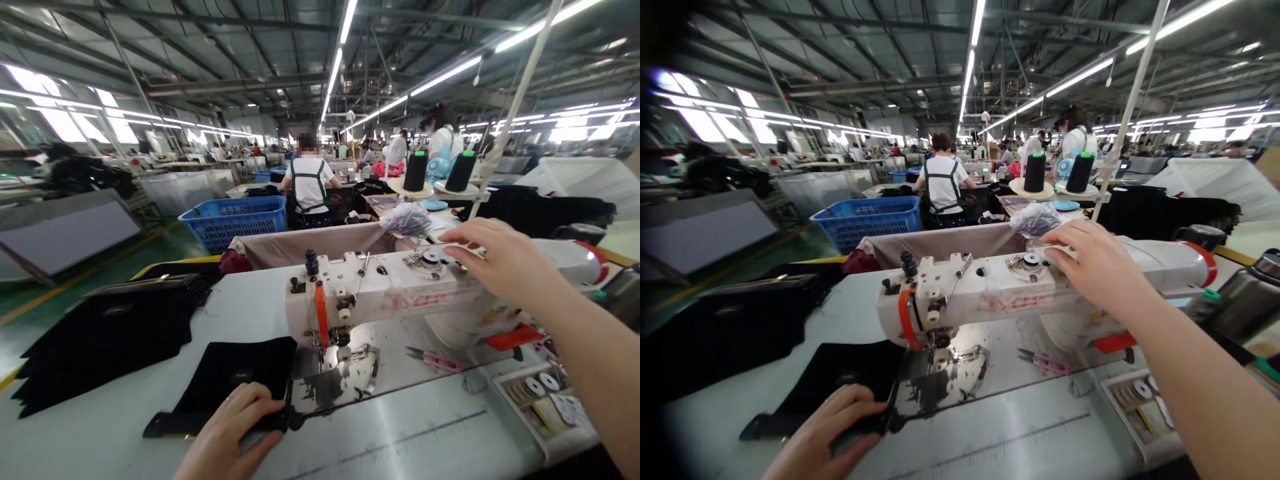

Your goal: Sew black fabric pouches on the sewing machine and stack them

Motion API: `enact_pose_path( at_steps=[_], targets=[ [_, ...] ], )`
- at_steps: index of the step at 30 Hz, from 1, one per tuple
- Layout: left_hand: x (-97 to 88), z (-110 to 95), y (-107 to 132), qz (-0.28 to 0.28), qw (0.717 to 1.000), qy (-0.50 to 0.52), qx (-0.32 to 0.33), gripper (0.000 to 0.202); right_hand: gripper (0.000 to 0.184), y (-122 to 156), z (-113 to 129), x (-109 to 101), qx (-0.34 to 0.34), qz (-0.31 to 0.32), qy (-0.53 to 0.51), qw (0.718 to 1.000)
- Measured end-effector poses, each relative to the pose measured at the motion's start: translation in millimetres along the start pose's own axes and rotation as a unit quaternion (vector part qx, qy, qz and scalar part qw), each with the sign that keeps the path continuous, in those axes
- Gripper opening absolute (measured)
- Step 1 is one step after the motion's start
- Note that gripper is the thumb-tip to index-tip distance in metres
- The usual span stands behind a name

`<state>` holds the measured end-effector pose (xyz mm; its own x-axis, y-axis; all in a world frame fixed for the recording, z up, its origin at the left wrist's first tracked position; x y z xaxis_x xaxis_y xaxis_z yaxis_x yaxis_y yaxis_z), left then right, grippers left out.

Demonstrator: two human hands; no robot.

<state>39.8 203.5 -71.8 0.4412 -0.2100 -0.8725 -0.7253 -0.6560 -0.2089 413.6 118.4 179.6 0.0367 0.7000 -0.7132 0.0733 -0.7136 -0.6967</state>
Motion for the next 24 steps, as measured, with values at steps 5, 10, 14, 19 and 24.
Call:
enact_pose_path(
  at_steps=[5, 10, 14, 19, 24],
  targets=[
    [-4.3, -2, -6, -0.034, 0.999, 0.003, 0.022, 0.026, 0.024, -16, -10, 44, 0.002, 0.078, -0.020, 0.997],
    [-7.2, -4, -4, -0.036, 0.999, 0.014, 0.023, 0.027, 0.028, -19, -6, 49, 0.001, 0.087, -0.018, 0.996],
    [-6.6, -2, -3, -0.043, 0.999, 0.017, 0.019, 0.027, 0.028, -16, -1, 40, -0.018, 0.099, -0.005, 0.995],
    [-6.0, 1, -5, -0.046, 0.999, 0.020, 0.021, 0.026, 0.023, -18, 23, 44, -0.101, 0.153, 0.071, 0.980],
    [-3.7, 4, -3, -0.041, 0.999, 0.013, 0.019, 0.027, 0.026, -23, 25, 58, -0.123, 0.178, 0.094, 0.972]
  ],
)
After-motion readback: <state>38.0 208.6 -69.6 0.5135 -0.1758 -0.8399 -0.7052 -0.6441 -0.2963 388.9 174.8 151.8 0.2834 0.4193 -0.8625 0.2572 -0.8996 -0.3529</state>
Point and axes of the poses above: each hand's wrist, its own y-axis away from the middle knuckle, its own x-axis out of the palm, z = x × y, the point moved 10 cm from there along -y, towards the middle knuckle, and after that the axes turned 5 degrees about y, right-handed, at the moved point
